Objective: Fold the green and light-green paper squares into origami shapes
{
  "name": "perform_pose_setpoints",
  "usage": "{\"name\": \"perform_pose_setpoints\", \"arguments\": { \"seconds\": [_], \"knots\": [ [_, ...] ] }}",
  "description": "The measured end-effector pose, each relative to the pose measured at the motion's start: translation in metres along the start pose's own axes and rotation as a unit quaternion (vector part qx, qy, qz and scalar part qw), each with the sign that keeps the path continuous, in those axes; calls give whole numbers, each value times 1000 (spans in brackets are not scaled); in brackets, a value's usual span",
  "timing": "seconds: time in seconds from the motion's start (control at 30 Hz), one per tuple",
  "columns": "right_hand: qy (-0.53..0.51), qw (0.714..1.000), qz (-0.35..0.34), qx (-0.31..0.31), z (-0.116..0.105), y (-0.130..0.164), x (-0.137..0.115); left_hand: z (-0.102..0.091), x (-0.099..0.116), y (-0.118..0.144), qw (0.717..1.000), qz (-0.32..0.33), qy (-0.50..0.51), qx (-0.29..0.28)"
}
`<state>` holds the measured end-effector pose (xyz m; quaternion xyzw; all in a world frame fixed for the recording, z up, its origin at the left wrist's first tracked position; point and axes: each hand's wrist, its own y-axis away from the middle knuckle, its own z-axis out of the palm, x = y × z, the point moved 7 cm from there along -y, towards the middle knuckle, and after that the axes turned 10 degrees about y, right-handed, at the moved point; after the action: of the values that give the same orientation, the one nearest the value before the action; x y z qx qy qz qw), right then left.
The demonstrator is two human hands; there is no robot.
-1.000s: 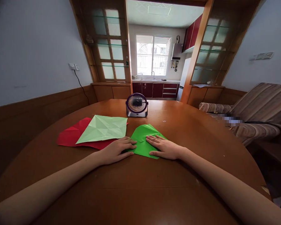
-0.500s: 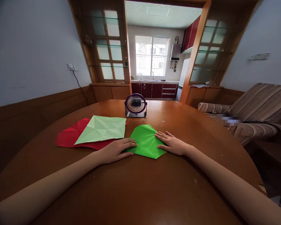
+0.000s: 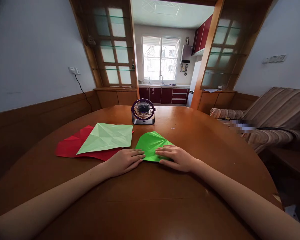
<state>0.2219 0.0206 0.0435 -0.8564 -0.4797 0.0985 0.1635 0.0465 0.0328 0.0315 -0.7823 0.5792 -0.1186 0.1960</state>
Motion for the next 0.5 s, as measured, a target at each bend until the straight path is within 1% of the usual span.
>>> {"name": "perform_pose_setpoints", "arguments": {
  "seconds": [0.1, 0.2, 0.3, 0.4, 0.5],
  "knots": [
    [18, 999, -26, -21, 6, -5, -17, 4, 6, -4, 1000, -18, -23, 9],
    [80, 995, -65, -9, 11, -6, -21, 7, 13, -8, 999, -37, -29, 4],
    [139, 987, -79, 9, 12, -4, -12, 5, 19, -9, 999, -32, -12, -8],
    [180, 982, -59, 20, 10, 1, 0, 1, 18, -6, 999, -26, 21, -23],
    [161, 986, -32, 21, 7, 5, 10, -3, 10, -1, 998, -35, 55, -25]
  ]
}}
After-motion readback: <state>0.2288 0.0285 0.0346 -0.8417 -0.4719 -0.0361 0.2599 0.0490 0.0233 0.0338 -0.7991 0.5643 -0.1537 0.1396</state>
